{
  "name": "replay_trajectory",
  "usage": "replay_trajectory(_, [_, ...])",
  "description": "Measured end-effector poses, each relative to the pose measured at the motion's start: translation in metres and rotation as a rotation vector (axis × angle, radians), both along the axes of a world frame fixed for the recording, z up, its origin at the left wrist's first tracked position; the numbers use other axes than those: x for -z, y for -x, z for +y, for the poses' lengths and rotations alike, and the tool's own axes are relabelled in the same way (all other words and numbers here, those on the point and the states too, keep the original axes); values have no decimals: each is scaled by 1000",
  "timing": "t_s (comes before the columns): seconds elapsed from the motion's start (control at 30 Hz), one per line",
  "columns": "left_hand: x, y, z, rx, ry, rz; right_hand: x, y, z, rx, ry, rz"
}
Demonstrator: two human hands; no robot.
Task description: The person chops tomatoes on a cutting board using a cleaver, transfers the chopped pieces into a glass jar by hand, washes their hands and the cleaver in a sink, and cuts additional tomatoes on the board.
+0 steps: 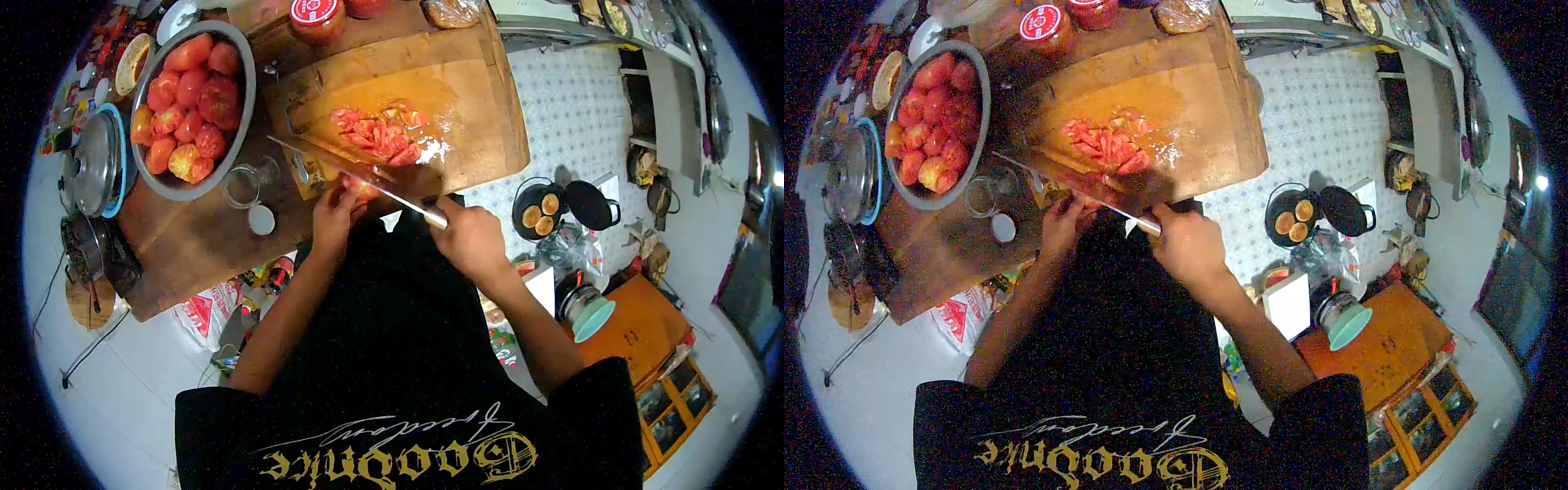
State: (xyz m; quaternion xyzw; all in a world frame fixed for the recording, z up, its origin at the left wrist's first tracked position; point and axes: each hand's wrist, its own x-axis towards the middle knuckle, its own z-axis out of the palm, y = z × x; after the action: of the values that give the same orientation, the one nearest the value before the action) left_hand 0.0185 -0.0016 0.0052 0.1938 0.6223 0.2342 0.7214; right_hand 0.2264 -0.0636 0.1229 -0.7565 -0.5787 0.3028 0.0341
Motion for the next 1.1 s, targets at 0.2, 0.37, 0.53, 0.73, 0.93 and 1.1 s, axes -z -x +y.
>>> replay_trajectory(0.2, [-11, 0, -2, 26, -44, -14, -5, 20, -17, -8, 67, -28])
replay_trajectory(0.37, [-9, 1, -3, 12, -74, -84, -8, 20, -19, -9, -17, -39])
replay_trajectory(0.53, [-3, 1, -3, 26, -113, -80, -1, 18, -15, -40, -4, -56])
replay_trajectory(0.73, [-3, -1, 0, 49, -103, 15, 3, 12, -7, -25, 55, -33])
replay_trajectory(0.93, [-10, -4, 7, 191, -167, 249, 6, 12, 13, -59, 239, 2])
replay_trajectory(1.1, [-30, -10, 16, 187, -74, 212, 50, 18, 23, -35, 259, 26])
